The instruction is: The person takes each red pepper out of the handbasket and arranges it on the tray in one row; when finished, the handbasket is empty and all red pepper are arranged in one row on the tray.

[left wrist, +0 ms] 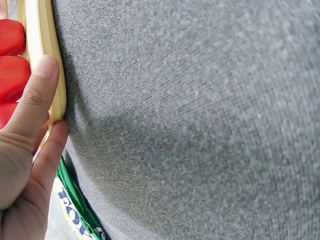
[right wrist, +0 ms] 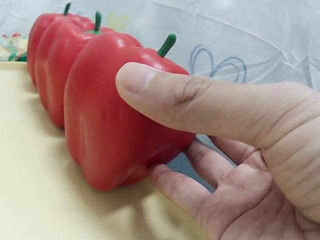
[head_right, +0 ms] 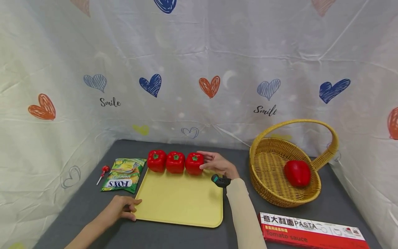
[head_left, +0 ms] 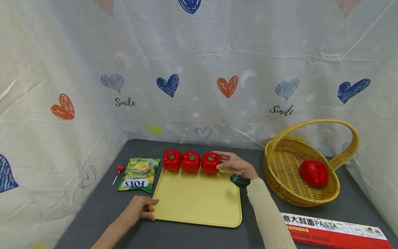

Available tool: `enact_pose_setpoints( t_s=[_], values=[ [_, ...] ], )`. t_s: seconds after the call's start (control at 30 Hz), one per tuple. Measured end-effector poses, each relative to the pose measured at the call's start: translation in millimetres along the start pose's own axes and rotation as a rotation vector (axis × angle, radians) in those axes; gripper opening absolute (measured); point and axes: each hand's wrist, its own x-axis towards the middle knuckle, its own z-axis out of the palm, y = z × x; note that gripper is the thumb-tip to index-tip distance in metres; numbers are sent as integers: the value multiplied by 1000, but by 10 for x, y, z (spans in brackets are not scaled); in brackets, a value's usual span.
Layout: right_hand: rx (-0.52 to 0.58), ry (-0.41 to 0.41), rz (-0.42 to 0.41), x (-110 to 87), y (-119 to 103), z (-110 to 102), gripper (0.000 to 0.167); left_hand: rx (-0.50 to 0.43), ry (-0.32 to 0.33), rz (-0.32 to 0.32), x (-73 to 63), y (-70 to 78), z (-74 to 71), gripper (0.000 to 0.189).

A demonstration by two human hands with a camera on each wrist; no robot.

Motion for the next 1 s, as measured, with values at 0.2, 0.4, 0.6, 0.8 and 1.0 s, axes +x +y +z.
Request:
enact_pose_setpoints(
  t_s=[0.2,0.4,0.6,0.8,1.0],
  values=[
    [2,-14,0,2,-19,32,67,9,7,22,-1,11,1,29],
    [0,-29,-8,10,-6,21,67,15,16,42,1,6,4,29],
    [-3,-44,-16,29,16,17,69,9,16,34,-4,-3,17,29],
    [-6,-46,-34,20,13,29,73,4,-3,0,-3,30,10,30],
    [-51,-63,-50,-10,1,30,75,-14,-14,-20,0,57,-4,31]
  ],
)
